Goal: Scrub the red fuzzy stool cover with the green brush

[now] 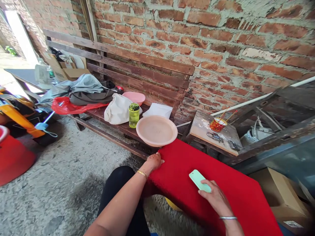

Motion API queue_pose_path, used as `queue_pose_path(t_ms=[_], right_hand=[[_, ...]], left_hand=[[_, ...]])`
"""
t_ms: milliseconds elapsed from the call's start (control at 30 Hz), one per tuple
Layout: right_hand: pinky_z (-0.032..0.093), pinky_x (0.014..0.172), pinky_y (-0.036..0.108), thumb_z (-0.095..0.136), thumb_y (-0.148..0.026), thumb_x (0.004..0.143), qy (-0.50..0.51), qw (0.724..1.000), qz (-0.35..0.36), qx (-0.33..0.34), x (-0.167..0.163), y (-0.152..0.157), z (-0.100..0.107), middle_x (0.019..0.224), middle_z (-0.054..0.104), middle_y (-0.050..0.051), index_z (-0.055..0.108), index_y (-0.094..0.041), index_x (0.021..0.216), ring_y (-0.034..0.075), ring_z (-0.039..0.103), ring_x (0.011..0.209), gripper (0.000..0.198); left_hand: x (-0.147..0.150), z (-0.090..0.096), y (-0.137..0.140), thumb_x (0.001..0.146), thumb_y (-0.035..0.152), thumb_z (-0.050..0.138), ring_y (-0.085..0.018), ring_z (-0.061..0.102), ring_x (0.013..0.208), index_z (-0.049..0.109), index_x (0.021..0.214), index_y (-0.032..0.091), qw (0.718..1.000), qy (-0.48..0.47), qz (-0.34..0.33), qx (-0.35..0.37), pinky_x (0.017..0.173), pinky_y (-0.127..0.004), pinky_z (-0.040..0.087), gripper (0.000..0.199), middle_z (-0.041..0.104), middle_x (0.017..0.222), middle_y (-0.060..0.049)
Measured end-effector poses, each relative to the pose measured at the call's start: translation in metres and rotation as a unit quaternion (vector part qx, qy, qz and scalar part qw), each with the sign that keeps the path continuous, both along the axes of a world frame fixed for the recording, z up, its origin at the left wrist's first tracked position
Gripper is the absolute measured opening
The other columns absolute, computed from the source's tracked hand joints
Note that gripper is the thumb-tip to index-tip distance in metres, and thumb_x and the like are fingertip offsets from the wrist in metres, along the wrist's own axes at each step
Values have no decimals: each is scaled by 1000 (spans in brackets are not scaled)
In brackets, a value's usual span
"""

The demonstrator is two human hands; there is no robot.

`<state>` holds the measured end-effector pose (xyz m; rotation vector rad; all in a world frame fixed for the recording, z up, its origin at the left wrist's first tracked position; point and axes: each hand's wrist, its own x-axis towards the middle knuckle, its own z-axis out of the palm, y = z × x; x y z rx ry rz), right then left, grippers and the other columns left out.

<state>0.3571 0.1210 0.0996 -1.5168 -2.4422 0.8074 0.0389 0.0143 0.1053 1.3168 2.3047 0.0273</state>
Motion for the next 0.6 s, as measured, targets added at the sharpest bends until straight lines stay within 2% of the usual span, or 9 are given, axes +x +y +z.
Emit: queue_pose_path(t_ms=[100,167,267,367,433,500,600], right_hand=[[48,80,37,56,-53,62,-72,995,-70,1,41,21,8,100,63,6,70,-28,103,28,63,94,50],[48,80,38,55,-54,63,-90,991,-96,10,54,25,16,101,62,7,70,-27,106,29,63,93,53],[48,79,35,55,-58,66,-45,997,-62,9,35,7,23,101,60,6,69,-26,106,26,63,92,53],[49,80,32,59,-54,66,21,999,31,-30,-7,-19,21,99,60,3,70,-27,100,23,63,92,45],[49,80,31,61,-49,65,28,994,79,-66,-21,-27,19,99,60,2,69,-27,99,22,63,90,41],[48,84,32,61,-47,63,-4,993,80,-86,-13,-22,19,103,62,3,69,-28,101,24,63,98,43],[45,96,38,63,-50,58,-88,994,3,-64,29,2,24,113,62,7,71,-28,104,32,54,121,52]], left_hand=[[-1,-2,3,96,42,45,-29,59,124,50,130,3,1000,-11,2,0,102,-35,44,52,64,126,-25],[-1,-3,4,96,41,46,-29,58,125,51,129,4,1000,-19,3,1,102,-35,44,51,64,125,-24],[-3,-2,4,96,41,47,-29,59,124,52,128,4,1000,-26,2,3,101,-34,45,50,66,123,-23],[-2,-1,3,96,41,48,-29,59,123,52,128,2,1000,-23,1,4,101,-35,45,51,65,123,-25],[-2,-3,4,96,42,48,-29,60,123,51,128,3,1000,-18,2,7,101,-35,46,51,65,124,-25],[-2,-6,5,96,43,49,-29,60,122,52,128,6,1000,-14,4,12,100,-36,46,49,65,124,-25],[-3,-13,7,94,44,50,-30,62,120,52,128,8,1000,-15,6,21,99,-37,48,49,66,122,-24]])
